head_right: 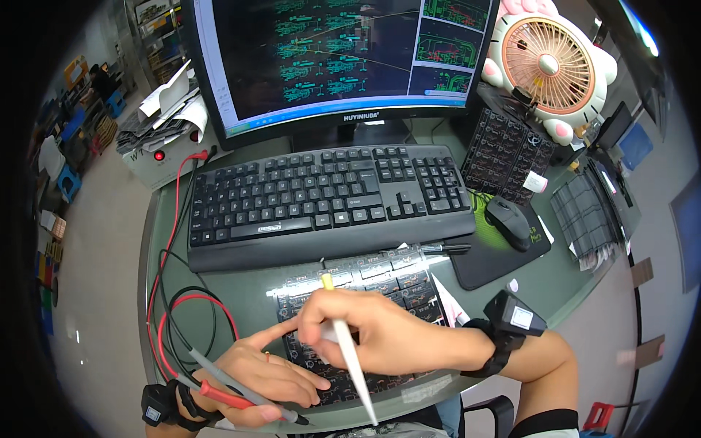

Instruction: Inspecting a circuit board using multimeter probes and marking points with a pen.

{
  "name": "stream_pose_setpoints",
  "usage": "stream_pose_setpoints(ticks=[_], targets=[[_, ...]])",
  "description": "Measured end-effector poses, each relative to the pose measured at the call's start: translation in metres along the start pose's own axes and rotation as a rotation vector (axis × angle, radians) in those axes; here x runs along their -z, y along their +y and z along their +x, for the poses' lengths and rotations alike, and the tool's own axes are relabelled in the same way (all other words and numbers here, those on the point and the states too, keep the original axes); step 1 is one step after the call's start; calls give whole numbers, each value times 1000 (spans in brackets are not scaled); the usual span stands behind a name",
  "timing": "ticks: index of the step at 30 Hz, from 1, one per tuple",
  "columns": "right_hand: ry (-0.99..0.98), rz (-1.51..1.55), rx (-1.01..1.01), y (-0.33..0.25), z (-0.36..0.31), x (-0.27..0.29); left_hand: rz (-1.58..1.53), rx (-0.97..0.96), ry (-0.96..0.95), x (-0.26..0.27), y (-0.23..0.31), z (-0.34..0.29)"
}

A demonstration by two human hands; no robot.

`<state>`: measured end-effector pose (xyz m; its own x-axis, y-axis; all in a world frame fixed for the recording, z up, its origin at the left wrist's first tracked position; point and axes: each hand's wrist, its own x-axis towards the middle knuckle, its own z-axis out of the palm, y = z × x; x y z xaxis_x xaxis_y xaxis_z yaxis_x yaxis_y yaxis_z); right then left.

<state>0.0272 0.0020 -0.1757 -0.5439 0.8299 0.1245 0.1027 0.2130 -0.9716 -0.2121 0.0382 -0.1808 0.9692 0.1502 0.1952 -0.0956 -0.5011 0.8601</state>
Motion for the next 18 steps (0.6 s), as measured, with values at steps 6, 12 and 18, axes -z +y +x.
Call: stream_pose_setpoints(ticks=[6,12,18], targets=[[133,229,30,-17,1,25,-23,72,-16,-1,8,3],[110,38,-33,1,7,19,-76,-22,166,-7,4,1],[-92,-439,83,5,8,18,-66,-28,167,-8,3,1]])
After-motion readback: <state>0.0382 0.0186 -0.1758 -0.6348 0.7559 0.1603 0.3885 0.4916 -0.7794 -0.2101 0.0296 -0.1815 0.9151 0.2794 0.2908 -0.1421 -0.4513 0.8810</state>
